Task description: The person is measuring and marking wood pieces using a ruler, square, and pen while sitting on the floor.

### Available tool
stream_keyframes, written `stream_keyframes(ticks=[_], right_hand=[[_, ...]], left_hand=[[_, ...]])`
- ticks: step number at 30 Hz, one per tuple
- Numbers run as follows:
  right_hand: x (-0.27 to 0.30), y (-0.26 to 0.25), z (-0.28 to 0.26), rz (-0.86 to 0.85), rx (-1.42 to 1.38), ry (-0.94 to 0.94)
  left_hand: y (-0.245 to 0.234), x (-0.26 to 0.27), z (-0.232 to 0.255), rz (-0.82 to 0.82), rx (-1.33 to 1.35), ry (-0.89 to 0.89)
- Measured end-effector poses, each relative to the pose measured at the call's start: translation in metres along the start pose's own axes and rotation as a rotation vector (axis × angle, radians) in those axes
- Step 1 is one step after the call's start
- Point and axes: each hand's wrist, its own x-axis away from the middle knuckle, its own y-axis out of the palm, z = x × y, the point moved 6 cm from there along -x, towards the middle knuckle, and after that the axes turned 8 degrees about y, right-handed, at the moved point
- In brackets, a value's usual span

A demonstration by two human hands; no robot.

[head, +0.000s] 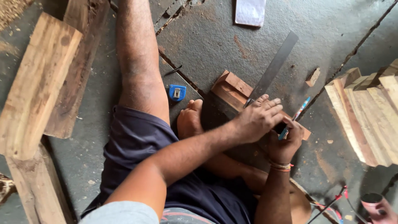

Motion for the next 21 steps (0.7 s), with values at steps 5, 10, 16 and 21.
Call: stream_keyframes(ticks=[5, 10, 16, 21], right_hand=[[-0.005, 0.007, 0.01, -0.05, -0.171, 0.209], [-0.003, 0.008, 0.013, -0.073, -0.217, 0.208], [-0.004, 0.01, 0.01, -0.079, -0.292, 0.224], [-0.002, 0.009, 0.007, -0.086, -0.289, 0.2]], left_hand=[[0.02, 0.008, -0.011, -0.077, 0.042, -0.047], [0.025, 0.008, -0.015, -0.125, 0.0, -0.092], [0.022, 0.01, -0.015, -0.138, 0.015, -0.094], [0.021, 0.01, -0.014, -0.149, 0.039, -0.093]])
